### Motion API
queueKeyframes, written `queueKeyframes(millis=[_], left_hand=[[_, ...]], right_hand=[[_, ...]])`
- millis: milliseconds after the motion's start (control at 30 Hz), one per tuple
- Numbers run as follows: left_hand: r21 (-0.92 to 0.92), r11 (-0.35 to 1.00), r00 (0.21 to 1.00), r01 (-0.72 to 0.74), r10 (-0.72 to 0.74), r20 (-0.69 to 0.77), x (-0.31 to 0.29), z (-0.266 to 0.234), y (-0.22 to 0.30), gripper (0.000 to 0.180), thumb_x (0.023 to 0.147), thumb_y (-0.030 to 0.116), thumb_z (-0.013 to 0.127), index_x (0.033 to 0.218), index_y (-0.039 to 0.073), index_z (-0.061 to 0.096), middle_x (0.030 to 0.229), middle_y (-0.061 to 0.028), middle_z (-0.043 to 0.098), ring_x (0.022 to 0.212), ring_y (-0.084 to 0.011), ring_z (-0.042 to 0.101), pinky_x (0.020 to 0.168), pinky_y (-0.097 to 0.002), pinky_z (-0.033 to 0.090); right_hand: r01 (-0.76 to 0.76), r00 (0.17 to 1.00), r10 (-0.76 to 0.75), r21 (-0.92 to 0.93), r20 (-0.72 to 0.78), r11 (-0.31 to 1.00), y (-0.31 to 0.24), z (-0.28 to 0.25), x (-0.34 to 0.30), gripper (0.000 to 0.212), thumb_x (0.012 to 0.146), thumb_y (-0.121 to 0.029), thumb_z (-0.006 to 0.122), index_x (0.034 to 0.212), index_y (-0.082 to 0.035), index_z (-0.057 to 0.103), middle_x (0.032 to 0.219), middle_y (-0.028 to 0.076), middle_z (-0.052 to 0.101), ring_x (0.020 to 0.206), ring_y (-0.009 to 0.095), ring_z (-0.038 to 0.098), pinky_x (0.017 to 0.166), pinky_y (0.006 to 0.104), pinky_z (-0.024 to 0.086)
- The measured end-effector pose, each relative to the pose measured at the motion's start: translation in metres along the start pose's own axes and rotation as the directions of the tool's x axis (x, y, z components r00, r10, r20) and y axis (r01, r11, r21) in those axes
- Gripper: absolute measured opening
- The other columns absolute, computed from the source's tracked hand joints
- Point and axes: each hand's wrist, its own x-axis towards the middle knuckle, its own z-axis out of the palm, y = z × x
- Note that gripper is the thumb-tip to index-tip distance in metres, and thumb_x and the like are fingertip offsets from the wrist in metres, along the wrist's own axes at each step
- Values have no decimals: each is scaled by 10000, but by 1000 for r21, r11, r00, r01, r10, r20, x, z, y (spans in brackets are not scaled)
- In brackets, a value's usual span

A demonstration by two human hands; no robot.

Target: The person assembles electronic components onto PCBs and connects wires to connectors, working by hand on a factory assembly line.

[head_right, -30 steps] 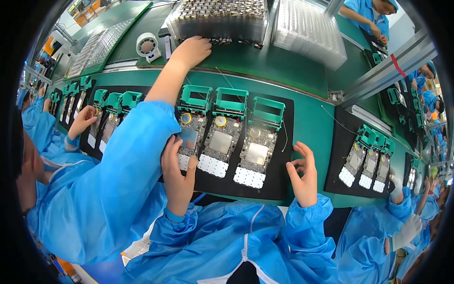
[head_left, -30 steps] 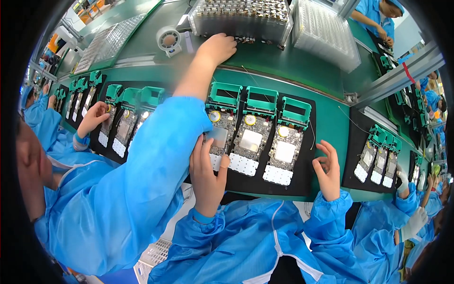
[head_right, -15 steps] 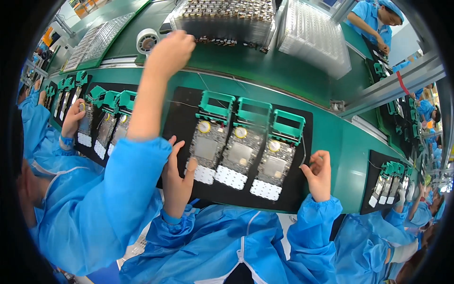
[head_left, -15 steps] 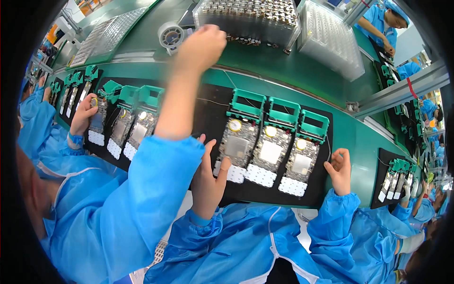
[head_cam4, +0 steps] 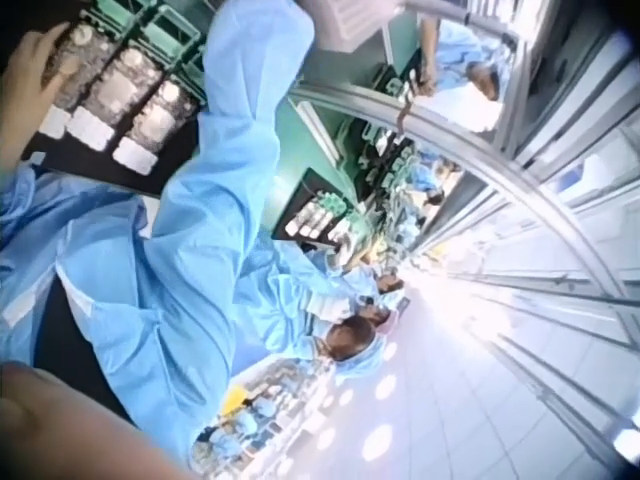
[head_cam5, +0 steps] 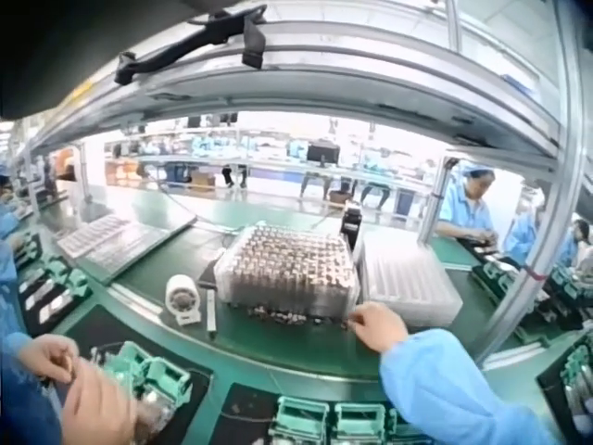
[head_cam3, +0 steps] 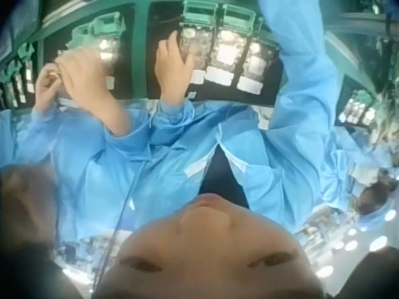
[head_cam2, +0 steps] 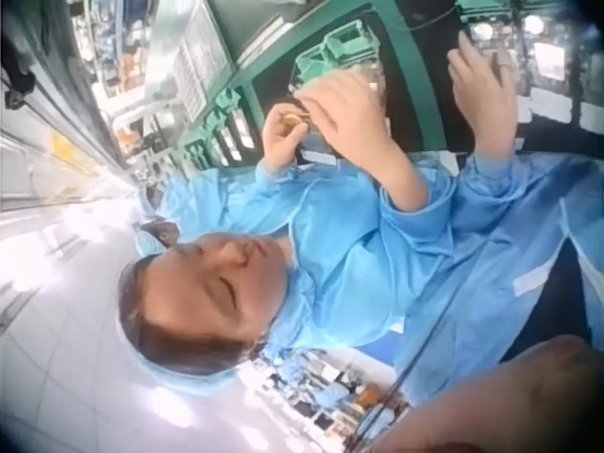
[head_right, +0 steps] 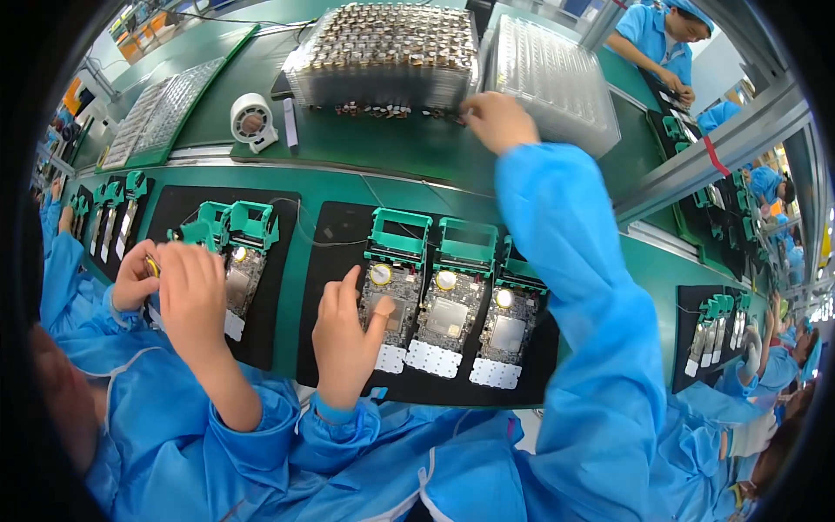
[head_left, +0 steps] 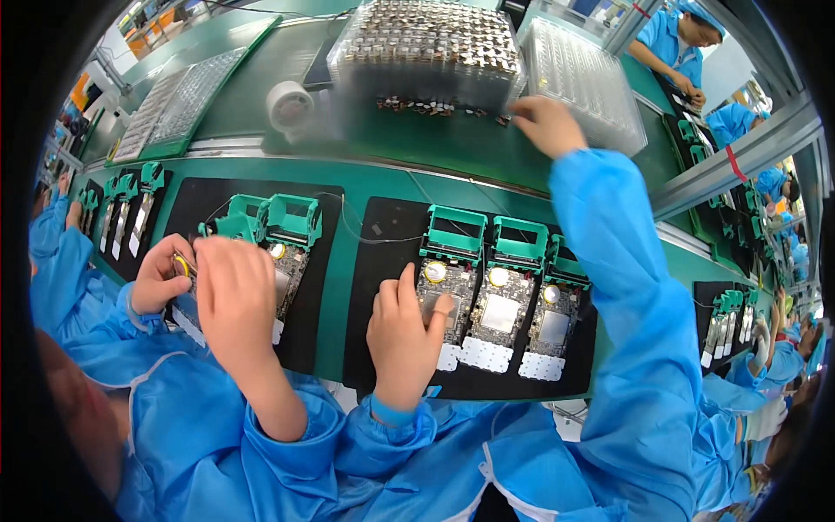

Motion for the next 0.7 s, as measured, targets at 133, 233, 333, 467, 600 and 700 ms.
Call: queueKeyframes(millis=[133,233,333,467,600,700], left_hand=[[55,989,988,-141,144,-50,-28,-1,8,428,799,228,641,1133,-16,532,952,-126,487,875,-285,506,720,-380,431],[7,981,981,-193,193,31,-41,7,18,388,774,199,665,1091,1,561,897,-109,490,843,-271,495,696,-377,419],[-13,969,966,-247,247,74,-36,21,26,402,779,228,657,1087,-10,558,842,-99,486,815,-261,484,681,-376,404],[241,926,957,-289,272,103,-21,41,43,493,785,297,629,1107,-64,532,851,-102,475,820,-243,470,673,-341,367],[344,898,962,-274,260,87,-9,60,58,578,735,338,668,1103,-75,500,899,-95,467,848,-222,451,686,-322,354],[416,882,970,-222,243,3,-7,62,58,517,687,366,713,963,-27,523,892,-88,466,849,-223,455,691,-328,360]], right_hand=[[-239,970,244,-171,9,956,-12,49,25,180,742,-188,658,918,-159,673,972,114,637,927,291,601,797,396,486],[-235,972,232,-231,-41,944,-6,58,26,166,730,-198,664,895,-179,671,957,92,633,953,274,592,792,394,488],[-224,974,217,-225,-58,948,-9,57,27,156,730,-183,656,885,-169,669,943,83,636,950,272,593,790,392,488],[-129,987,129,3,-92,992,-16,24,1,124,728,-162,652,845,-126,671,887,88,652,900,290,606,775,388,486],[117,969,-62,222,-240,968,-28,-31,-46,97,738,-76,657,824,-32,647,758,57,643,706,143,600,626,273,474],[27,984,49,420,-170,907,-70,-83,-90,82,736,-22,652,795,22,616,674,77,619,642,114,592,596,251,471]])
